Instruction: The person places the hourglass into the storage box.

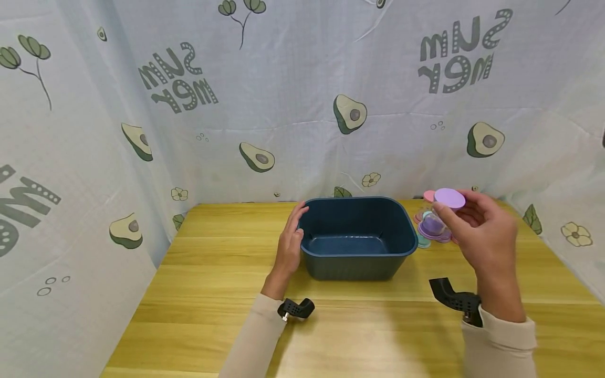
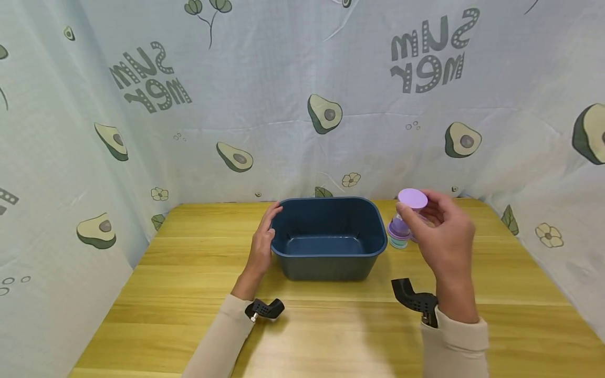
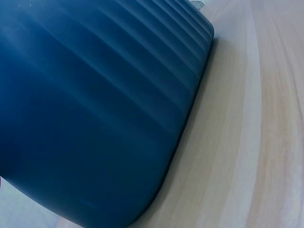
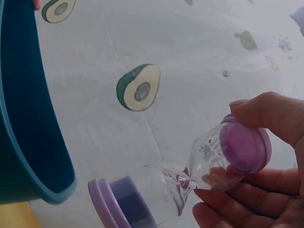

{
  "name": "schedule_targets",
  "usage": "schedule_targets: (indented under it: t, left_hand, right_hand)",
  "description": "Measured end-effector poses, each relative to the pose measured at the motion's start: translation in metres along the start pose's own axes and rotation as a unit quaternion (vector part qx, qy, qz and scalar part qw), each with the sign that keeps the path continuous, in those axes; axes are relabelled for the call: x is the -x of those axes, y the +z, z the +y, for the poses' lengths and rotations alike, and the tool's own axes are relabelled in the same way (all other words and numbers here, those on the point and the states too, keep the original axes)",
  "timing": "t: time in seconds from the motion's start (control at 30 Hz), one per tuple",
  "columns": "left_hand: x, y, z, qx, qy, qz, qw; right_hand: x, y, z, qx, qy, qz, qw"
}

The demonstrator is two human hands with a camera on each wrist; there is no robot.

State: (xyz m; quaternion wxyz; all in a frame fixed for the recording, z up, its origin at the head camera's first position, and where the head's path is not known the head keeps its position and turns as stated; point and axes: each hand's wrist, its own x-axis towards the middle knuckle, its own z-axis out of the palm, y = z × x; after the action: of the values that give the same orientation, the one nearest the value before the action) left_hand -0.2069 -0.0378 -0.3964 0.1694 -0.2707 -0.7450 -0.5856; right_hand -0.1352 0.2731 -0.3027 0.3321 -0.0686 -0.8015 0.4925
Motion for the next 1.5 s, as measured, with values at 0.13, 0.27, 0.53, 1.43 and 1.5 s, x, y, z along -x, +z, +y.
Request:
schedule_targets:
  t: [0.13, 0.27, 0.53, 1.43, 1.5]
  left_hand:
    - [0.001, -0.001, -0.001, -0.002, 0.005, 0.0, 1.0]
    - [0.002, -0.002, -0.001, -0.005, 0.006, 0.004, 1.0]
    - [0.004, -0.002, -0.004, -0.004, 0.012, 0.006, 0.9999]
    - [0.012, 0.001, -0.034, -0.011, 0.029, 0.008, 0.9995]
    - [0.012, 0.0, -0.025, -0.007, 0.031, 0.005, 0.9995]
  right_hand:
    - [0.004, 0.007, -0.004, 0.005, -0.02, -0.014, 1.0]
    - [0.008, 0.014, -0.008, 0.006, -0.034, -0.034, 0.999]
    - [0.016, 0.027, -0.013, -0.001, -0.059, -0.07, 0.996]
    - [0.042, 0.067, -0.015, -0.024, -0.072, -0.185, 0.98]
    - [0.044, 0.069, -0.014, -0.025, -0.075, -0.191, 0.978]
